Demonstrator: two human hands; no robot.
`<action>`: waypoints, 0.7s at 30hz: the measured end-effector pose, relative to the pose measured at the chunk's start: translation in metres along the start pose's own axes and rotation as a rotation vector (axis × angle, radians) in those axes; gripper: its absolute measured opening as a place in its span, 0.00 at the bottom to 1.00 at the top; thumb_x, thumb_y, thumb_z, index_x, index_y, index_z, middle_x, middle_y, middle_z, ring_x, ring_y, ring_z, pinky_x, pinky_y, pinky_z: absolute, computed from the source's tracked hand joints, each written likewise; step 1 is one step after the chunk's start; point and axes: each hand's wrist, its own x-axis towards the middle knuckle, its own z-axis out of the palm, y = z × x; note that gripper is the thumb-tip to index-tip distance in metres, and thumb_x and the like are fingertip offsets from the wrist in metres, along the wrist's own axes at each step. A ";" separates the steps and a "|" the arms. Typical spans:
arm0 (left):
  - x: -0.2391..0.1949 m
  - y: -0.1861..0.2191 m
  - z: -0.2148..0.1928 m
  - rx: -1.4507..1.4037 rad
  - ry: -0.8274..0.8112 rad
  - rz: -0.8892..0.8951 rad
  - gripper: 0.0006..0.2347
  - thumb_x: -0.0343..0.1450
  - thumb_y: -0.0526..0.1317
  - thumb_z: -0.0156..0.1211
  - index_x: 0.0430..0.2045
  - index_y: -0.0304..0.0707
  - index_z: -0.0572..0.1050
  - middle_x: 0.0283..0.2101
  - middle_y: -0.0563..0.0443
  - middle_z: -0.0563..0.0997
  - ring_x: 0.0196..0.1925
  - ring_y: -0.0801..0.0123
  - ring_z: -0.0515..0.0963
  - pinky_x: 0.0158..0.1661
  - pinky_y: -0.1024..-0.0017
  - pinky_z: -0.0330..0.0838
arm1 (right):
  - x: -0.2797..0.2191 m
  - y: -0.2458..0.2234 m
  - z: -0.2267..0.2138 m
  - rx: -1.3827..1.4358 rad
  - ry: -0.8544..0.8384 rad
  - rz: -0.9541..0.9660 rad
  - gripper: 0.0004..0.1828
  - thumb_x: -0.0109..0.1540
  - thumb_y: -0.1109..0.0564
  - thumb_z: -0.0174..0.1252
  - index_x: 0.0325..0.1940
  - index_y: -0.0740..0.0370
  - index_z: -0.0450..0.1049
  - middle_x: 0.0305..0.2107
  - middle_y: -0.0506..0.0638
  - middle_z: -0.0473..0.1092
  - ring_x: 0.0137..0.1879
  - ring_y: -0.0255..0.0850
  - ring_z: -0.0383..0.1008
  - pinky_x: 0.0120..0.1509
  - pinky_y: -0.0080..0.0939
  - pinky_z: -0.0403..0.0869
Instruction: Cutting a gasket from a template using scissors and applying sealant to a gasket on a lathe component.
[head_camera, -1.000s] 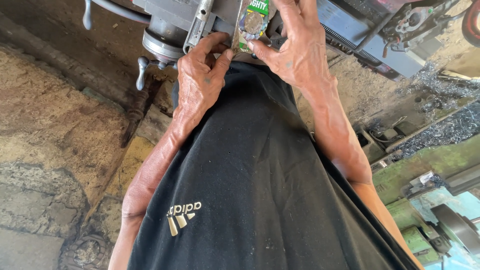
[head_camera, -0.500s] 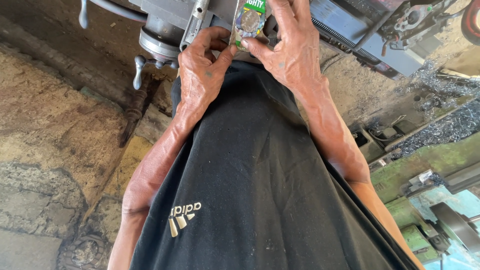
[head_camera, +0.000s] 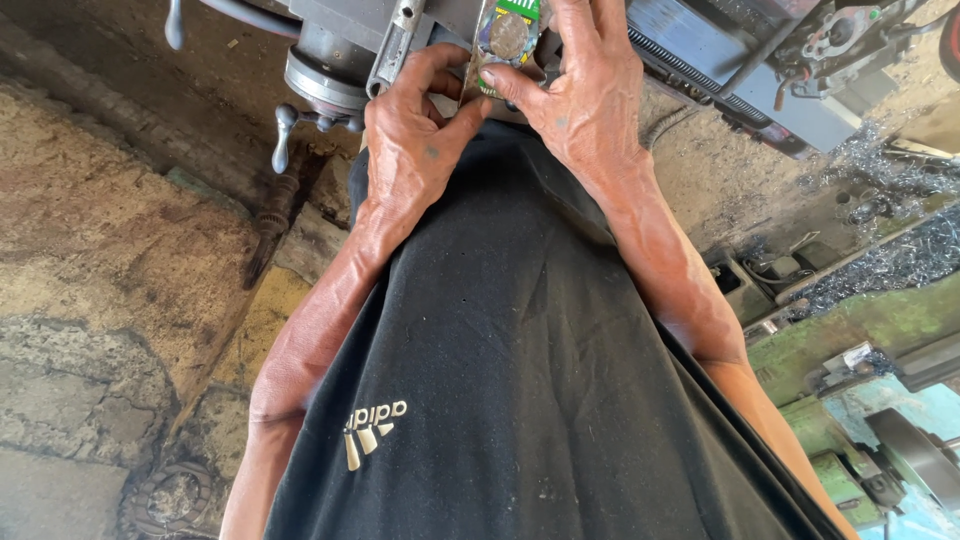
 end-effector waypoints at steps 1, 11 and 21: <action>-0.002 -0.003 0.001 0.047 -0.008 0.039 0.16 0.76 0.41 0.69 0.56 0.50 0.71 0.42 0.59 0.81 0.23 0.74 0.70 0.29 0.63 0.69 | -0.004 0.004 0.003 0.024 -0.017 -0.004 0.46 0.73 0.41 0.83 0.79 0.39 0.52 0.72 0.49 0.55 0.41 0.52 0.83 0.46 0.60 0.79; 0.001 -0.009 0.005 0.047 0.027 0.079 0.11 0.78 0.41 0.64 0.53 0.50 0.71 0.36 0.59 0.80 0.23 0.74 0.65 0.28 0.63 0.63 | 0.011 -0.012 -0.024 0.034 0.002 -0.161 0.36 0.75 0.29 0.43 0.64 0.65 0.65 0.43 0.57 0.65 0.34 0.40 0.63 0.31 0.39 0.70; 0.001 -0.014 0.003 0.007 -0.001 0.108 0.10 0.81 0.42 0.58 0.56 0.52 0.70 0.40 0.58 0.79 0.24 0.70 0.64 0.30 0.58 0.63 | 0.010 -0.022 -0.035 0.107 -0.087 -0.113 0.21 0.66 0.63 0.74 0.51 0.63 0.66 0.39 0.54 0.61 0.34 0.43 0.62 0.39 0.48 0.64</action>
